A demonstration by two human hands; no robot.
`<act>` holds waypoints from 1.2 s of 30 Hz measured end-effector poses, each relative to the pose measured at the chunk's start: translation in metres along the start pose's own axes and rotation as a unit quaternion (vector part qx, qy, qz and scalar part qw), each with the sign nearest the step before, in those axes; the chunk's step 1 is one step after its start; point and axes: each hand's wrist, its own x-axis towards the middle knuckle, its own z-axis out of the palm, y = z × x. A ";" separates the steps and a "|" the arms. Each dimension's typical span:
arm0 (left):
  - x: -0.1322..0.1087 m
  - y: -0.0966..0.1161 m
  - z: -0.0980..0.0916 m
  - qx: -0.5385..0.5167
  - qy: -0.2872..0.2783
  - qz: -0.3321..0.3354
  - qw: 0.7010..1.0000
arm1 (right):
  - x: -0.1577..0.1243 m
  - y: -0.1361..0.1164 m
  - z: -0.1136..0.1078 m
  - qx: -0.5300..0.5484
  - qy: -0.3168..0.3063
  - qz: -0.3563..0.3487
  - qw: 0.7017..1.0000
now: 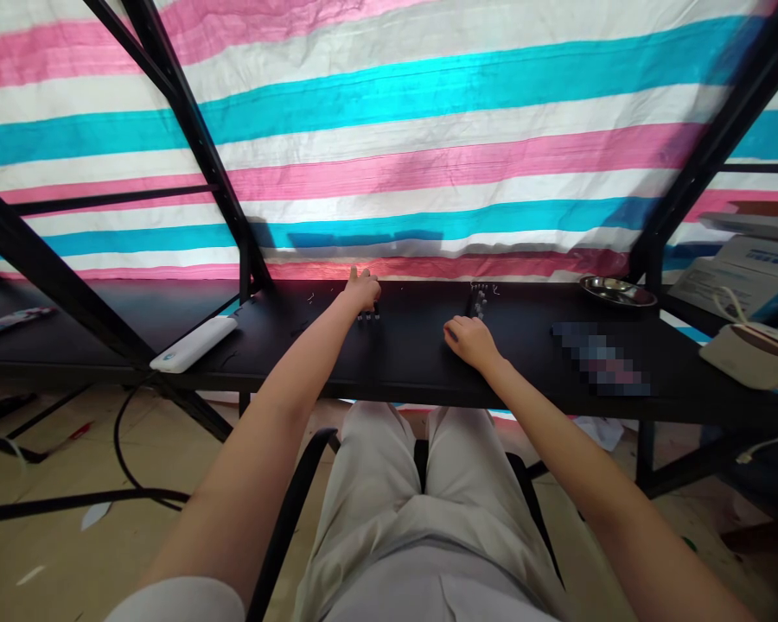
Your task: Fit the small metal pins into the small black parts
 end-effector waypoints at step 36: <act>0.027 0.179 0.025 -0.219 0.161 0.050 0.961 | -0.008 0.046 0.004 0.057 -0.117 0.428 0.894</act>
